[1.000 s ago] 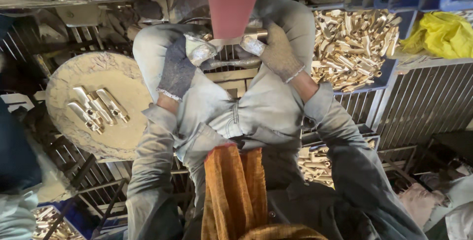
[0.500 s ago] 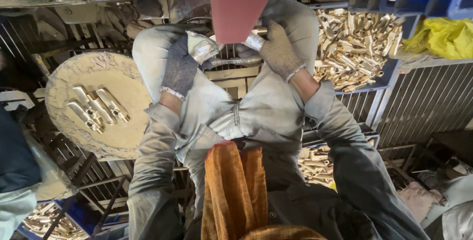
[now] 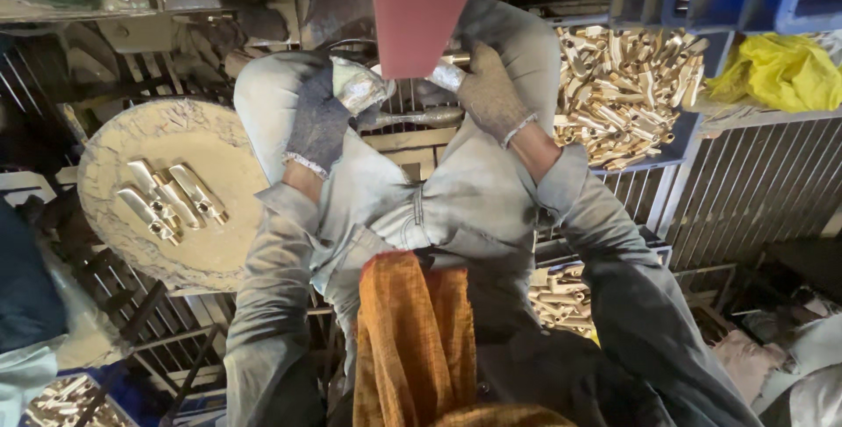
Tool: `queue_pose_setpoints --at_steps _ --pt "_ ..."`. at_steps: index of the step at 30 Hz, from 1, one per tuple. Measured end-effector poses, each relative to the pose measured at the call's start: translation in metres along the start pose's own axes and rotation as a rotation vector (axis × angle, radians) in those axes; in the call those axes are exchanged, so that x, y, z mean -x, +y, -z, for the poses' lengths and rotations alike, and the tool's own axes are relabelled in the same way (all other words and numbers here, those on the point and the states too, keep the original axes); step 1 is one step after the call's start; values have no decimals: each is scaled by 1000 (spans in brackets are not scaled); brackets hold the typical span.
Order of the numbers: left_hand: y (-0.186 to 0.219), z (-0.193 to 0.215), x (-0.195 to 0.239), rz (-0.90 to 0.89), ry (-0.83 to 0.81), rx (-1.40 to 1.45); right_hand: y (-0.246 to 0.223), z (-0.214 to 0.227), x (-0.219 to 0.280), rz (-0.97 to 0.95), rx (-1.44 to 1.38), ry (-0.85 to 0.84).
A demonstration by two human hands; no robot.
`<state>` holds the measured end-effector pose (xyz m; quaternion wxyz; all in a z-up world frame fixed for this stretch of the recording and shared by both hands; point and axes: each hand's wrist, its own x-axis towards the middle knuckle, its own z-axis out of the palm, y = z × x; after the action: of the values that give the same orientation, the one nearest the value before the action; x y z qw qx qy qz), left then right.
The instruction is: The person holds metal parts against a moving abrasive belt by hand to grind their surfaces, periodically switching to different parts from a nearby tray.
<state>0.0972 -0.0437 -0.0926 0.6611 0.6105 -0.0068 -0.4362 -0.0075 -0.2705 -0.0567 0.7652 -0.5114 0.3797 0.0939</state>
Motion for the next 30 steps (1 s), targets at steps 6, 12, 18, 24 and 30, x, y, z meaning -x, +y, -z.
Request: queue_pose_setpoints --at_steps 6,12,18,24,30 --pt "30 3 86 -179 -128 -171 15 23 90 578 570 -164" --pt "52 2 130 -444 -83 -579 5 18 126 568 712 -262" --pt "53 0 132 -392 -132 -306 -1 15 126 604 697 -279" --pt "63 -3 135 -456 -97 -471 -7 17 133 614 722 -233" --pt "79 -8 139 -528 -76 -621 -16 15 141 661 785 -199"
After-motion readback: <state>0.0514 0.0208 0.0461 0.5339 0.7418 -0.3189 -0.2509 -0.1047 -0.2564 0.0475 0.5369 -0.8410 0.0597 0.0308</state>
